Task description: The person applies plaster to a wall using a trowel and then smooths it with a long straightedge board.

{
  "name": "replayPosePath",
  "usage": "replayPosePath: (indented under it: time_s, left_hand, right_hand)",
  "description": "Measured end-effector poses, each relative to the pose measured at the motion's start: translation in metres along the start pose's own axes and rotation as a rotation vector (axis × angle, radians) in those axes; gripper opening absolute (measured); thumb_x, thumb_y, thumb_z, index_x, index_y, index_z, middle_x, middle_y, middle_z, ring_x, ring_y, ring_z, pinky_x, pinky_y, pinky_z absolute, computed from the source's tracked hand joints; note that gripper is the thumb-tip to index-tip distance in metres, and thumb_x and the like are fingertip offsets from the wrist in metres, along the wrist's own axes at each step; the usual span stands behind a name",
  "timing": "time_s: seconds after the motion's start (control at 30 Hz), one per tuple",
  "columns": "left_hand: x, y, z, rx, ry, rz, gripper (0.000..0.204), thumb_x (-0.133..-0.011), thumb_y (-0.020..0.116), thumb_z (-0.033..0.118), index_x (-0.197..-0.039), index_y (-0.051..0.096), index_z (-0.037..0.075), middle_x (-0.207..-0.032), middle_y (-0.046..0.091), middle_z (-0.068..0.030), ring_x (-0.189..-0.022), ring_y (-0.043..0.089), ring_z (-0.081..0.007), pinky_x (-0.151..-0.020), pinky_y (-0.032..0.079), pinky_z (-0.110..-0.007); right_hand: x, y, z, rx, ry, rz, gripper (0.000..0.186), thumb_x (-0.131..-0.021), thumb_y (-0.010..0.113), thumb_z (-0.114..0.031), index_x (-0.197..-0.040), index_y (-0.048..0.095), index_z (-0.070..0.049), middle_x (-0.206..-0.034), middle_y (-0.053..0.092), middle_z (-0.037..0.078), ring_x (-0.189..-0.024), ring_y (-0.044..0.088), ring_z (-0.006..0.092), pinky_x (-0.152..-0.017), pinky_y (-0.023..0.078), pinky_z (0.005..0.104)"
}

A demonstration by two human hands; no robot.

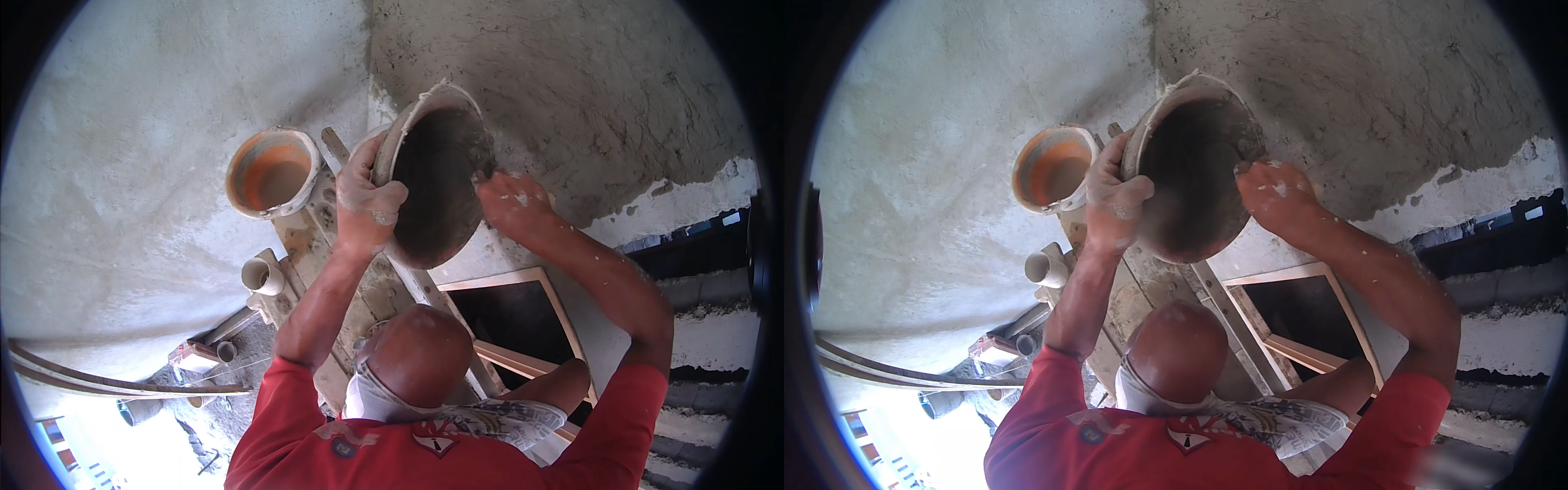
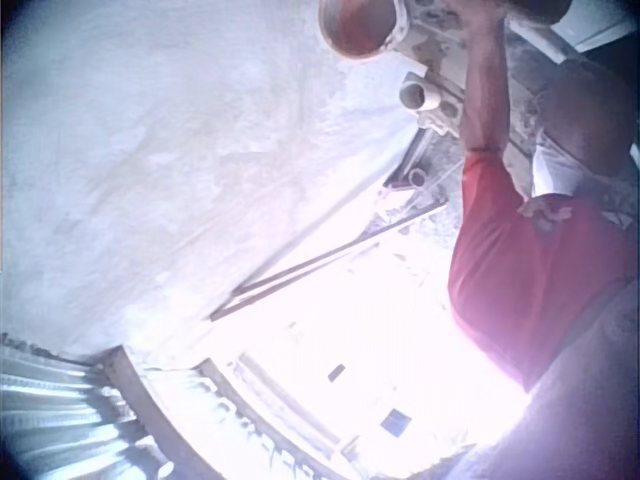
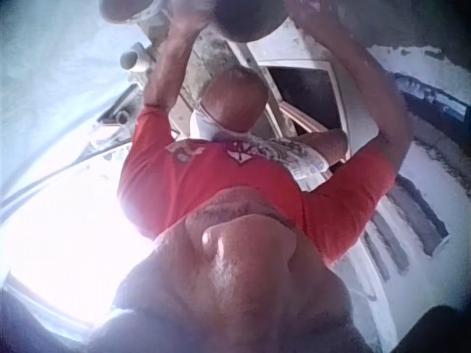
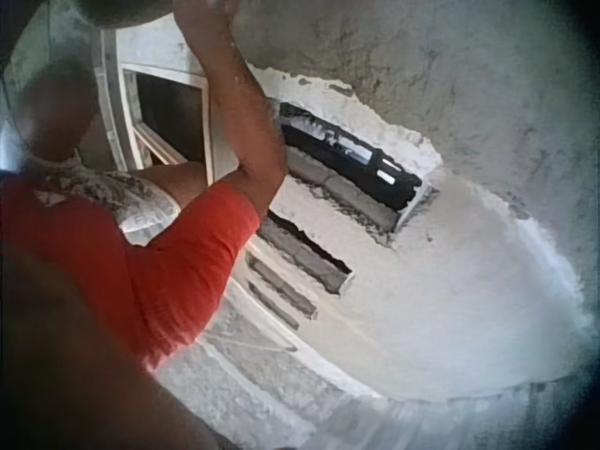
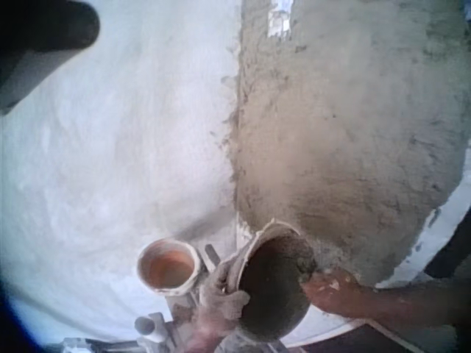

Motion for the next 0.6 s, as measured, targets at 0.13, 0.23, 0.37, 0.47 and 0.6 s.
replayPosePath:
  time_s: [0.13, 0.23, 0.37, 0.47, 0.6]
  left_hand:
    - [-0.002, 0.002, -0.004, 0.007, 0.023, 0.024, 0.059, -0.067, 0.053, 0.002, -0.125, 0.061, -0.004, -0.102, 0.066, -0.0077, -0.093, 0.059, -0.014, -0.087, 0.047, -0.025]
    - [0.003, 0.006, -0.01, 0.015, -0.025, 0.018, 0.059, -0.068, 0.053, 0.001, -0.126, 0.061, -0.004, -0.104, 0.066, -0.0079, -0.094, 0.059, -0.0139, -0.088, 0.047, -0.025]
    - [0.004, -0.014, -0.018, 0.031, -0.017, 0.113, 0.06, -0.069, 0.053, 0.0, -0.128, 0.059, -0.004, -0.103, 0.067, -0.0071, -0.093, 0.06, -0.0133, -0.087, 0.047, -0.025]
    - [0.004, -0.035, -0.015, 0.173, -0.023, 0.186, 0.06, -0.069, 0.053, -0.001, -0.128, 0.058, -0.005, -0.106, 0.066, -0.0068, -0.093, 0.059, -0.0133, -0.086, 0.048, -0.025]
    - [0.0, -0.052, -0.017, 0.249, -0.058, 0.224, 0.06, -0.067, 0.053, -0.002, -0.127, 0.057, -0.008, -0.106, 0.065, -0.0074, -0.093, 0.059, -0.0133, -0.083, 0.048, -0.024]
  right_hand:
    - [0.008, 0.037, 0.005, -0.409, 0.099, -0.066, 0.039, -0.081, 0.065, -0.014, -0.118, 0.065, 0.0, -0.103, 0.069, 0.023, -0.096, 0.068, 0.0366, -0.089, 0.052, 0.0412]
    - [0.003, 0.068, -0.006, -0.749, 0.132, -0.129, 0.047, -0.081, 0.07, -0.02, -0.12, 0.062, 0.004, -0.107, 0.069, 0.024, -0.102, 0.067, 0.0365, -0.093, 0.051, 0.0399]
    - [-0.009, 0.077, -0.02, -1.005, 0.144, -0.062, 0.044, -0.081, 0.071, -0.025, -0.115, 0.065, 0.002, -0.098, 0.069, 0.024, -0.097, 0.068, 0.0345, -0.086, 0.052, 0.0412]
    - [-0.01, 0.058, -0.02, -0.947, 0.176, 0.032, 0.043, -0.083, 0.07, -0.027, -0.116, 0.064, 0.001, -0.097, 0.068, 0.024, -0.095, 0.068, 0.0356, -0.084, 0.052, 0.042]
    - [-0.017, 0.037, -0.006, -0.699, 0.174, 0.137, 0.045, -0.085, 0.069, -0.03, -0.118, 0.062, 0.001, -0.098, 0.068, 0.024, -0.094, 0.068, 0.0385, -0.084, 0.052, 0.0441]
Point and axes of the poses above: each hand's wrist, its own x-axis away from the middle knuckle, its own y-axis out of the palm, z = x × y, the point moved 7 cm from there along -x, towards the middle knuckle
